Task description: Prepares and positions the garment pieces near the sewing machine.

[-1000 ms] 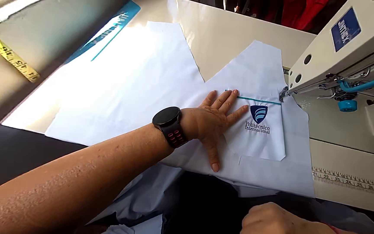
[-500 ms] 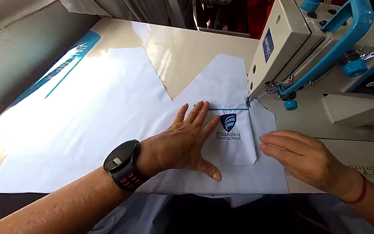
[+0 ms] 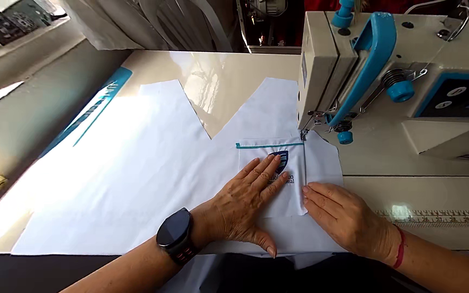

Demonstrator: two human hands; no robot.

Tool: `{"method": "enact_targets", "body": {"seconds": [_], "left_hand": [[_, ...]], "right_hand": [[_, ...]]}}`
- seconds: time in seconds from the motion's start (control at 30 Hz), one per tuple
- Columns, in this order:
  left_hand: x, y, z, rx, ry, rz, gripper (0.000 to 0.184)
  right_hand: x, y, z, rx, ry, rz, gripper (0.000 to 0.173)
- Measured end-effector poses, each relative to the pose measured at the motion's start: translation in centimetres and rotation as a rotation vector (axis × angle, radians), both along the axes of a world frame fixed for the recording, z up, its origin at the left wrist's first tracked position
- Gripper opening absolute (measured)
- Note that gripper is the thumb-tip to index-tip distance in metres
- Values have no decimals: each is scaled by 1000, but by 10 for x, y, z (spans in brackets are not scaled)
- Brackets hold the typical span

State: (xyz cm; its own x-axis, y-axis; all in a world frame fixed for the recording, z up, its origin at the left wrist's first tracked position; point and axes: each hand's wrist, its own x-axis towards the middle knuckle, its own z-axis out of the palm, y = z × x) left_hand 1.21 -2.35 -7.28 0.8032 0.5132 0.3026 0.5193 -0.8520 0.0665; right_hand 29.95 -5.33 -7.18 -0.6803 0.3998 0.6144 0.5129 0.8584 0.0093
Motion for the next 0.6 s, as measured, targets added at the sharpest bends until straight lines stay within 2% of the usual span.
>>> {"method": "enact_targets", "body": {"seconds": [0.1,0.17,0.27,0.3,0.4,0.5,0.6], "left_hand": [[-7,4,0,-26,38,-98,112],[-9,5,2,-39,5,-107,113],[-10,6,4,-26,-79,36,127],[-12,8,3,-5,-61,93,125],[-16,9,2,5,19,134,95],[-14,9,1,-4,41,134,64],[-13,9,0,10,35,130,57]], "right_hand": [[10,-6,1,-67,-40,39,28],[13,0,4,-109,-63,109,31],[15,12,11,-149,-86,184,29],[14,16,13,-158,-84,199,28],[12,26,19,-147,-91,205,30],[11,32,22,-135,-98,212,25],[14,33,21,-147,-119,204,23]]}}
